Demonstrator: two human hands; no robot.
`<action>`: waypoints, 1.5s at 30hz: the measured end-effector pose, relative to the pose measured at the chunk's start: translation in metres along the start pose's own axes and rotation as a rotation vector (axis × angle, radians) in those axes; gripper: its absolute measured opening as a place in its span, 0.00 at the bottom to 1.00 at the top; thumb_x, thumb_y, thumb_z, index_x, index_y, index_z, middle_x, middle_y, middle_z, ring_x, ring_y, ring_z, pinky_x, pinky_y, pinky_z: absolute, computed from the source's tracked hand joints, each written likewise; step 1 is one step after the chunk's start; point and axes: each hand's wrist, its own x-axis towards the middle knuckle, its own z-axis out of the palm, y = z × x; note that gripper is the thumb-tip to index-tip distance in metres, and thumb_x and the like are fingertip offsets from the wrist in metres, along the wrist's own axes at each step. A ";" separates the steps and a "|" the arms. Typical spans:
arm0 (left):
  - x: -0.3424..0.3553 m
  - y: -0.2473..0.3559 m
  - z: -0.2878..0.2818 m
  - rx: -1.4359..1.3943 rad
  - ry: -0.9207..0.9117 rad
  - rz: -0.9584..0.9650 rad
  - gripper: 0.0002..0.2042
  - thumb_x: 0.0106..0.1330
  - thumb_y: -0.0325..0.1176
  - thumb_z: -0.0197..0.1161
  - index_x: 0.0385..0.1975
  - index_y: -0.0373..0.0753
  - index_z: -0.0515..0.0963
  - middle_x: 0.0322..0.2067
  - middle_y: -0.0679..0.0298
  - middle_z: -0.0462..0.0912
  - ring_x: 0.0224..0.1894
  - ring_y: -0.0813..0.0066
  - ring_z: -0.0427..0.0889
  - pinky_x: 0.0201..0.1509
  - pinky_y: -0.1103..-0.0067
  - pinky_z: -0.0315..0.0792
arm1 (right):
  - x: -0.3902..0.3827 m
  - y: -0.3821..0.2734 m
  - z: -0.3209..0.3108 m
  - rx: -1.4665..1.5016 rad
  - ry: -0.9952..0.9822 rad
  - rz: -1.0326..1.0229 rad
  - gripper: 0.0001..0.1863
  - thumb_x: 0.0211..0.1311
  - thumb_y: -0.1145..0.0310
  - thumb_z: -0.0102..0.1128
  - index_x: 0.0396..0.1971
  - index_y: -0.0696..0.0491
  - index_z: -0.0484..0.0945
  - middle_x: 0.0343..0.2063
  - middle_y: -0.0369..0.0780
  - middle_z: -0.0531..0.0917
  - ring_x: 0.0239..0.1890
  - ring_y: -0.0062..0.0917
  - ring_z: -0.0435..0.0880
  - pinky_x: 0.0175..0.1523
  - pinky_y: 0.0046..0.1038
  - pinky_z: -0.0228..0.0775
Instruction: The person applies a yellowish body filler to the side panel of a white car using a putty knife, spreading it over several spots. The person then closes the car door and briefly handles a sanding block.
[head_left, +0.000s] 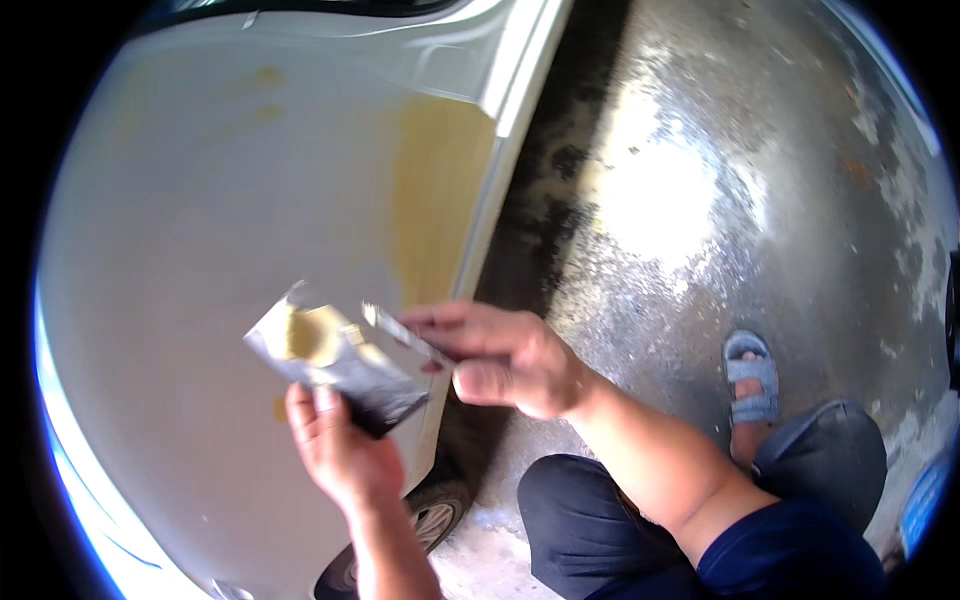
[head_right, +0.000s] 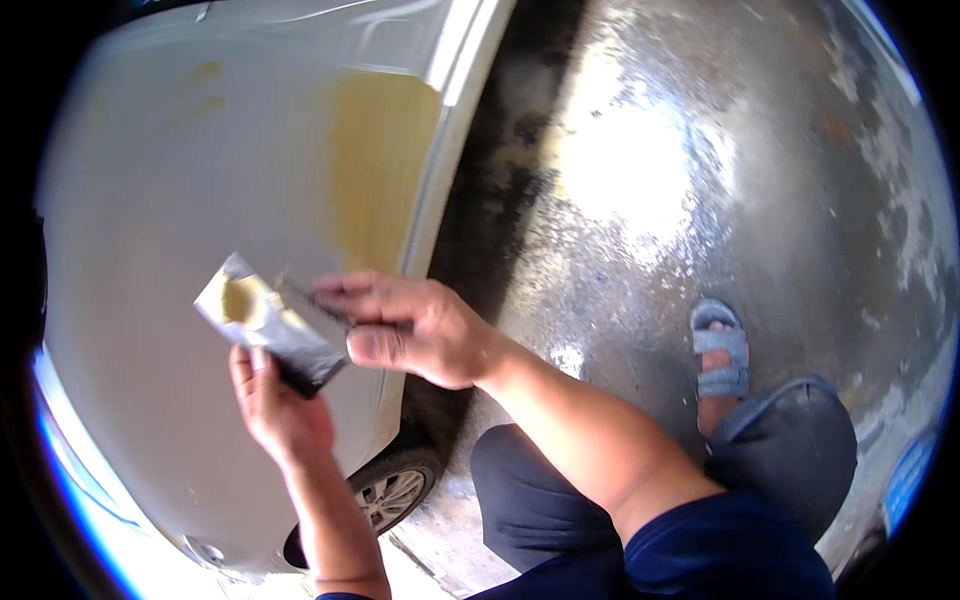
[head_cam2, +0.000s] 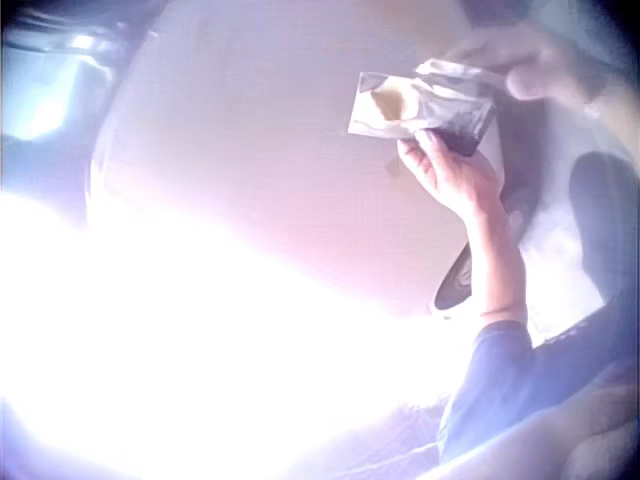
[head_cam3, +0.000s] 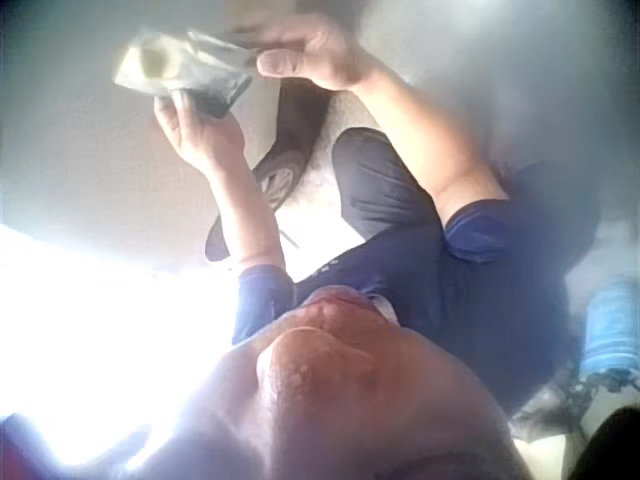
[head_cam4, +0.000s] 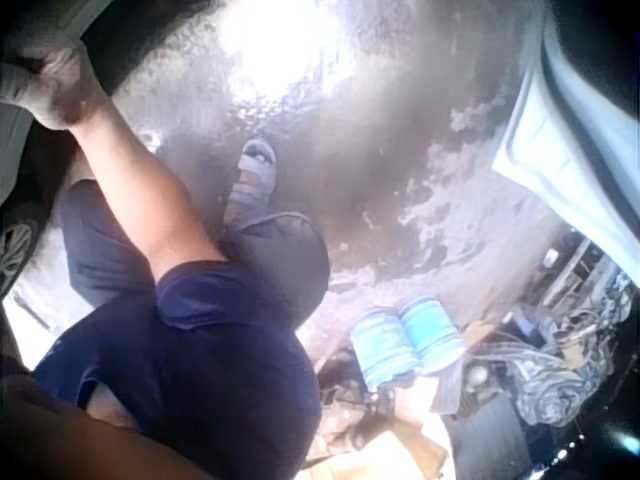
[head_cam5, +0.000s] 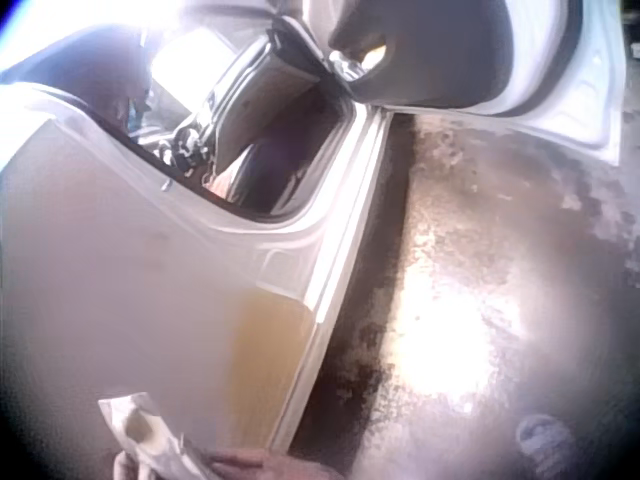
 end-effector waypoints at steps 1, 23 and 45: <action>-0.006 -0.003 0.018 -0.063 -0.047 0.022 0.14 0.71 0.27 0.49 0.54 0.33 0.65 0.48 0.57 0.76 0.51 0.69 0.76 0.59 0.71 0.69 | -0.002 -0.002 0.005 -0.035 -0.076 -0.058 0.20 0.62 0.65 0.62 0.52 0.59 0.77 0.57 0.45 0.73 0.60 0.33 0.71 0.64 0.30 0.61; 0.024 0.032 -0.023 0.338 -0.061 0.559 0.14 0.69 0.25 0.53 0.54 0.34 0.68 0.45 0.60 0.76 0.47 0.72 0.76 0.55 0.74 0.70 | -0.008 0.025 -0.042 -0.984 0.061 -0.166 0.18 0.55 0.65 0.63 0.46 0.54 0.78 0.51 0.41 0.77 0.54 0.38 0.73 0.58 0.37 0.65; 0.132 0.175 -0.177 1.746 0.101 1.517 0.25 0.55 0.39 0.72 0.48 0.30 0.75 0.51 0.49 0.74 0.48 0.52 0.80 0.45 0.67 0.82 | 0.088 0.095 -0.180 -0.725 0.568 -0.056 0.26 0.67 0.58 0.48 0.58 0.60 0.68 0.60 0.48 0.70 0.63 0.40 0.66 0.66 0.34 0.57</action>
